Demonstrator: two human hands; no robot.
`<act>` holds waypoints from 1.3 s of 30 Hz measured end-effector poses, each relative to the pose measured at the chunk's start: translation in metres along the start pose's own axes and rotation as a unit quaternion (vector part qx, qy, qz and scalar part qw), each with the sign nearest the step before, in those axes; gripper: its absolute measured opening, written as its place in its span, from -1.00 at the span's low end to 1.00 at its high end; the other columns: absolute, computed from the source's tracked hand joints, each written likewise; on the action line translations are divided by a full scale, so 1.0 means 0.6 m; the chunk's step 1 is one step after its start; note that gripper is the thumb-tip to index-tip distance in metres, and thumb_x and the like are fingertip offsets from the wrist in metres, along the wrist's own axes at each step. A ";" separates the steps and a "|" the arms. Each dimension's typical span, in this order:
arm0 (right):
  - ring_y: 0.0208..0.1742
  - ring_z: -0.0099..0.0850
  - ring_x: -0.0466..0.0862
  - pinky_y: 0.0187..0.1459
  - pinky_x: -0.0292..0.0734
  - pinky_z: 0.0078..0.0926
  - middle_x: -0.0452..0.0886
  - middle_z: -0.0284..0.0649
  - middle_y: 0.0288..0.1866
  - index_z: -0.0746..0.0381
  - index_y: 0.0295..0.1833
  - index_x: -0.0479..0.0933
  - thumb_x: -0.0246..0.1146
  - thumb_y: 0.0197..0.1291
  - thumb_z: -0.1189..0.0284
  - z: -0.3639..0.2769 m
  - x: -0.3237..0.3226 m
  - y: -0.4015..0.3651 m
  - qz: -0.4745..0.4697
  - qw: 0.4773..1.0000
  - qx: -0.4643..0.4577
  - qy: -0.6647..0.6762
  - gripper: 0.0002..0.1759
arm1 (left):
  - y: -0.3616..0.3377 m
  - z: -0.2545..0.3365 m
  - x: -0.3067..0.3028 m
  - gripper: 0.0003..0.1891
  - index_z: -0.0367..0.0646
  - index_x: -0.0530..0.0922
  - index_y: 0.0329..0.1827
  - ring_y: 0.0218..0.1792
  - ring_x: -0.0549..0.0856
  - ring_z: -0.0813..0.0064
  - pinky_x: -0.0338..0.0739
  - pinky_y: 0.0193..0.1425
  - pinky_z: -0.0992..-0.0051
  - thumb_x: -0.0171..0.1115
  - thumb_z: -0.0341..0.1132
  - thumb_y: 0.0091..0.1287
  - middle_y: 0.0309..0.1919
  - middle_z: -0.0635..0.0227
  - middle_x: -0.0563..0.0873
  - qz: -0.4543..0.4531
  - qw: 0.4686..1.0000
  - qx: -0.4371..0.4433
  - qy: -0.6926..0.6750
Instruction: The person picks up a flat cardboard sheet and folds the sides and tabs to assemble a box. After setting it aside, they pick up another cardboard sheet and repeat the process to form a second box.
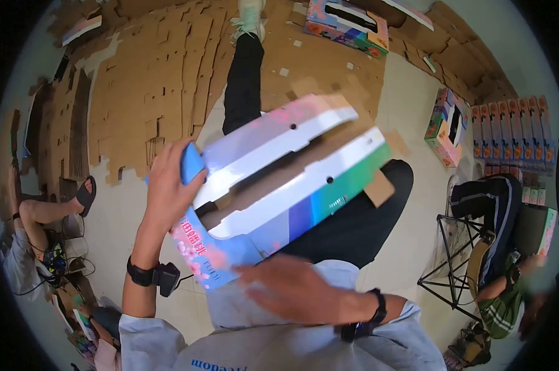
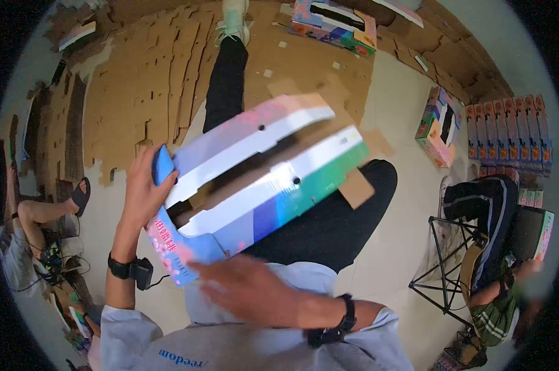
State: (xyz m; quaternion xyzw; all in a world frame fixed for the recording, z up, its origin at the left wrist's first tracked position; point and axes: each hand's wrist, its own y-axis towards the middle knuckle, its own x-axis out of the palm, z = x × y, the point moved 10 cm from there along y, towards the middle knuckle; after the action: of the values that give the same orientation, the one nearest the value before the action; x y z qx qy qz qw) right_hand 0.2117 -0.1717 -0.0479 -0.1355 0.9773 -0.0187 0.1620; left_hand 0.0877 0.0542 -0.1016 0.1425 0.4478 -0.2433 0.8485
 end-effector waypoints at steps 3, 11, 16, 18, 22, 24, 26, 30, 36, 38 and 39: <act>0.41 0.06 0.75 0.36 0.72 -0.15 0.74 0.06 0.39 0.22 0.55 0.58 0.62 0.31 0.36 -0.001 -0.155 0.029 0.144 0.967 -0.032 -0.207 -0.27 | 0.019 0.048 0.013 -0.28 -0.18 0.55 0.55 0.19 0.67 -0.12 0.57 0.37 0.09 0.48 -0.35 0.26 0.17 0.01 0.65 -0.014 0.997 0.075 -0.015; 0.78 0.25 0.30 0.73 0.31 0.14 0.41 0.21 0.68 0.05 0.81 0.32 0.77 0.00 0.19 0.117 -0.281 0.049 0.035 0.878 0.026 -0.477 0.24 | 0.022 0.138 0.031 -0.28 -0.19 0.60 0.49 0.15 0.67 -0.13 0.58 0.35 0.11 0.43 -0.45 0.13 0.09 0.00 0.67 -0.054 0.971 0.205 -0.113; 0.43 0.25 0.59 0.51 0.53 0.09 0.59 0.17 0.33 0.04 0.78 0.31 0.73 0.08 0.17 0.167 -0.267 0.009 -0.048 0.907 0.148 -0.392 0.17 | 0.035 0.176 0.092 -0.30 -0.27 0.61 0.47 0.18 0.66 -0.10 0.60 0.37 0.07 0.41 -0.40 0.15 0.12 0.00 0.70 -0.102 0.967 0.222 -0.071; 0.43 0.26 0.60 0.52 0.53 0.08 0.59 0.18 0.33 0.03 0.79 0.30 0.73 0.08 0.16 0.187 -0.266 -0.004 -0.048 0.904 0.160 -0.394 0.18 | 0.036 0.185 0.109 -0.31 -0.30 0.62 0.47 0.20 0.65 -0.07 0.60 0.38 0.08 0.41 -0.36 0.18 0.12 0.00 0.71 -0.093 0.970 0.218 -0.062; 0.45 0.22 0.61 0.53 0.53 0.07 0.61 0.14 0.31 0.03 0.80 0.31 0.73 0.08 0.11 0.186 -0.260 0.009 0.011 0.910 0.105 -0.400 0.19 | 0.042 0.183 0.117 -0.30 -0.31 0.63 0.50 0.24 0.65 -0.02 0.60 0.43 0.12 0.45 -0.31 0.22 0.15 0.01 0.71 -0.104 0.973 0.200 -0.056; 0.43 0.21 0.62 0.51 0.53 0.08 0.62 0.14 0.32 0.00 0.80 0.32 0.71 0.12 0.09 0.166 -0.224 0.050 0.012 0.918 0.034 -0.396 0.16 | 0.037 0.175 0.110 -0.30 -0.30 0.64 0.50 0.26 0.65 -0.02 0.59 0.44 0.13 0.47 -0.35 0.20 0.16 0.03 0.72 -0.090 0.975 0.189 -0.079; 0.40 0.21 0.63 0.48 0.53 0.09 0.62 0.14 0.31 -0.03 0.81 0.32 0.68 0.16 0.07 0.161 -0.210 0.072 0.010 0.918 0.002 -0.398 0.14 | 0.035 0.168 0.104 -0.30 -0.29 0.65 0.50 0.28 0.65 -0.01 0.59 0.45 0.14 0.49 -0.40 0.19 0.18 0.05 0.72 -0.080 0.977 0.177 -0.091; 0.34 0.19 0.65 0.40 0.54 0.10 0.62 0.15 0.32 -0.11 0.84 0.30 0.63 0.23 0.03 0.168 -0.195 0.085 0.023 0.895 0.008 -0.446 0.10 | 0.039 0.163 0.083 -0.29 -0.25 0.67 0.49 0.30 0.65 -0.01 0.58 0.46 0.13 0.50 -0.48 0.16 0.22 0.10 0.72 -0.053 0.980 0.154 -0.110; 0.35 0.19 0.64 0.39 0.53 0.12 0.61 0.14 0.33 -0.15 0.83 0.33 0.62 0.22 0.02 0.166 -0.175 0.098 0.011 0.899 0.007 -0.438 0.08 | 0.032 0.164 0.096 -0.28 -0.21 0.70 0.48 0.32 0.64 0.03 0.57 0.48 0.16 0.52 -0.49 0.13 0.25 0.15 0.72 -0.059 0.976 0.184 -0.101; 0.35 0.19 0.64 0.39 0.53 0.11 0.61 0.14 0.33 -0.12 0.81 0.35 0.62 0.20 0.03 0.167 -0.174 0.102 0.025 0.905 -0.003 -0.424 0.08 | 0.033 0.164 0.095 -0.29 -0.22 0.71 0.46 0.32 0.64 0.03 0.58 0.48 0.17 0.52 -0.49 0.12 0.25 0.15 0.73 -0.063 0.974 0.192 -0.104; 0.35 0.18 0.65 0.40 0.53 0.10 0.62 0.13 0.34 -0.07 0.80 0.36 0.63 0.18 0.04 0.164 -0.175 0.100 0.030 0.907 -0.008 -0.421 0.08 | 0.034 0.166 0.095 -0.29 -0.22 0.72 0.46 0.31 0.65 0.03 0.58 0.47 0.17 0.51 -0.49 0.11 0.25 0.15 0.73 -0.067 0.973 0.191 -0.109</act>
State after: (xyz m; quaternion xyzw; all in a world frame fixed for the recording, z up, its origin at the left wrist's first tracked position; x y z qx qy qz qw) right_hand 0.3233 -0.0846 -0.1130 -0.1029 0.8221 0.0527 0.5574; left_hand 0.1946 0.0093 -0.0926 0.2444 0.3061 -0.3952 0.8309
